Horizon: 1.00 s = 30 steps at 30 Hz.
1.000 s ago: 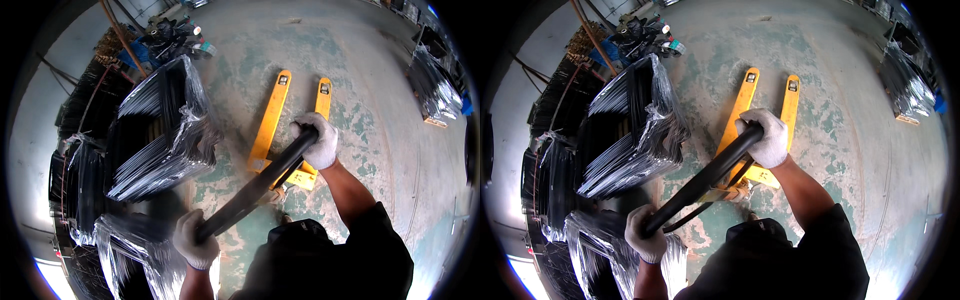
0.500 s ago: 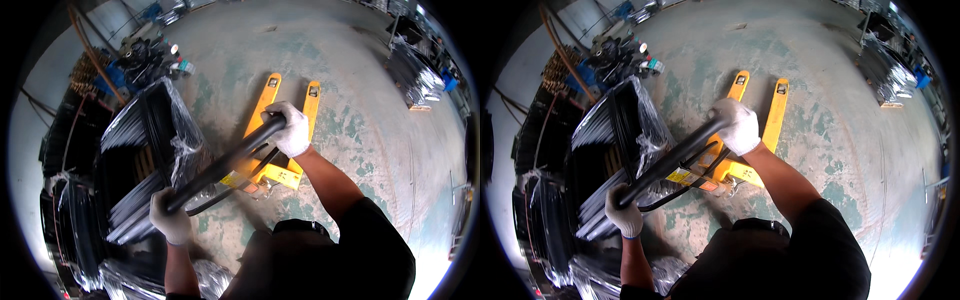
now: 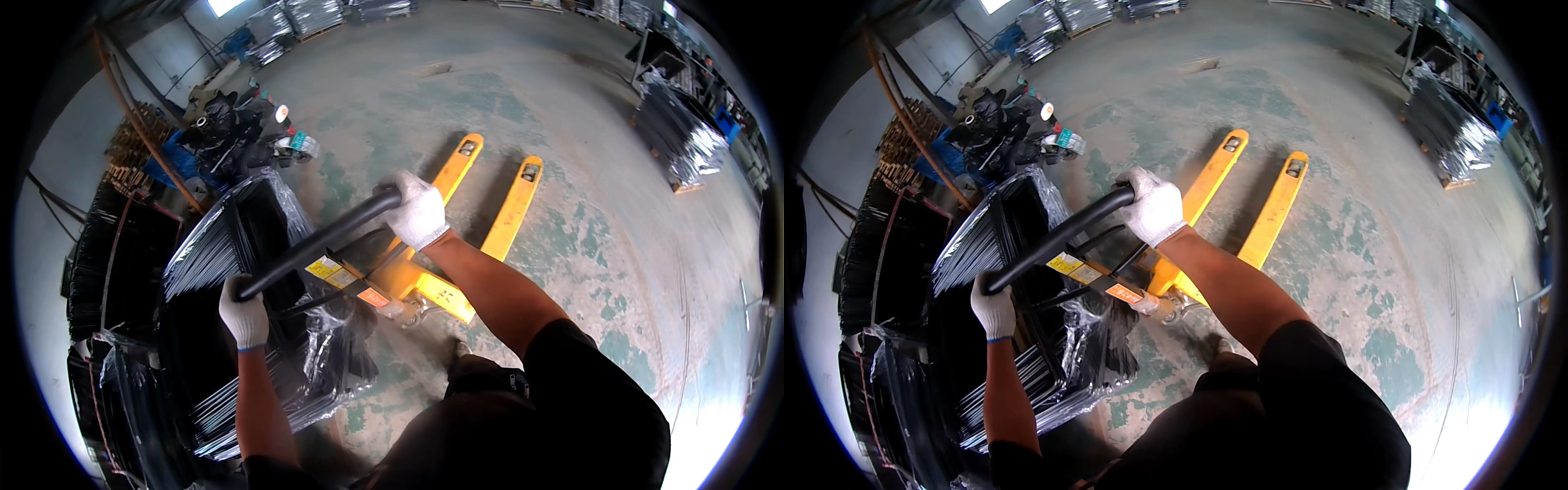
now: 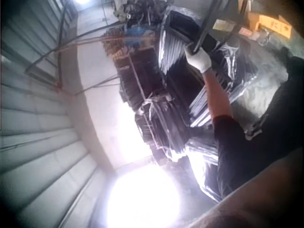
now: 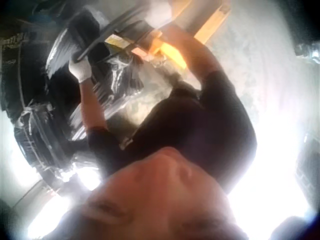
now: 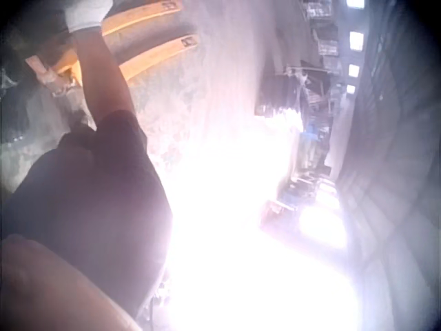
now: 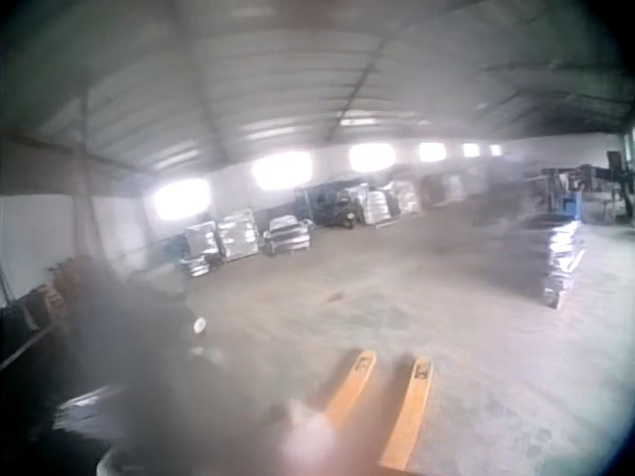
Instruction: The person writes on a label sheet with a black marker, tears off a label, and sticks it onto a plastic-wrapped pallet of metal frames. Then they use a yellow manual pallet jack to lift and move the pallet across the warehouse floor.
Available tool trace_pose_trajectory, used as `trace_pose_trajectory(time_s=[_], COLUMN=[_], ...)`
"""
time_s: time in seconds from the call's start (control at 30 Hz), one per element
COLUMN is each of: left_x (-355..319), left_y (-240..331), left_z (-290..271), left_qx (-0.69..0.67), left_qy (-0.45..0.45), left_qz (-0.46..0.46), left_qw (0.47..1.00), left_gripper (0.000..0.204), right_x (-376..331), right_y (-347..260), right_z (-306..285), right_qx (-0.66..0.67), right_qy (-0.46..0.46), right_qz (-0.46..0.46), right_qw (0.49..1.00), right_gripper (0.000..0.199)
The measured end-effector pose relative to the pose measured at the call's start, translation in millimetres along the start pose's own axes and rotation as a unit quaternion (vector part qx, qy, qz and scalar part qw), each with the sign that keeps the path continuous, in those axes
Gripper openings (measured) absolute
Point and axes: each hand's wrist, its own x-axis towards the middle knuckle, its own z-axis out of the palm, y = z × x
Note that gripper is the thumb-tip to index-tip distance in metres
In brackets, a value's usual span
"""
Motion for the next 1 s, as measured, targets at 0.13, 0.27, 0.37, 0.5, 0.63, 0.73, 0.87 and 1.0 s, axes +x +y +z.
trace_pose_trajectory(time_s=[0.13, 0.27, 0.37, 0.5, 0.63, 0.73, 0.87, 1.0], left_x=[104.3, 193.0, 267.9, 378.6, 491.1, 571.4, 652.6, 716.5], left_y=[-45.2, -73.1, -110.8, -150.4, -197.9, -214.4, -219.7, -216.7], left_z=[39.1, 83.5, 117.5, 176.2, 232.1, 274.2, 350.1, 416.3], left_qx=[0.001, 0.043, 0.032, 0.045, -0.005, 0.02, -0.03, -0.043], left_qy=[0.008, 0.021, -0.008, -0.025, -0.024, -0.049, -0.08, -0.093], left_qz=[-0.045, -0.031, -0.052, 0.004, 0.014, 0.039, 0.04, 0.059], left_qw=[0.999, 0.998, 0.998, 0.999, 1.0, 0.998, 0.996, 0.993], left_gripper=[0.019, 0.017, 0.019, 0.021, 0.021, 0.02, 0.022, 0.025], right_x=[58.3, 126.2, 178.5, 242.0, 284.7, 320.4, 375.1, 440.5], right_y=[27.5, 71.4, 104.6, 154.9, 181.5, 196.6, 239.4, 298.4], right_z=[67.1, 124.6, 170.2, 227.3, 290.6, 324.0, 353.1, 377.3], right_qx=[-0.003, -0.014, -0.02, -0.046, -0.076, -0.079, -0.101, -0.117], right_qy=[0.014, -0.002, -0.004, 0.049, 0.034, 0.104, 0.115, 0.135], right_qz=[-0.008, 0.007, 0.01, -0.057, -0.04, -0.042, -0.007, 0.0], right_qw=[1.0, 1.0, 1.0, 0.996, 0.996, 0.99, 0.988, 0.984], right_gripper=[0.034, 0.037, 0.036, 0.029, 0.042, 0.032, 0.03, 0.03])
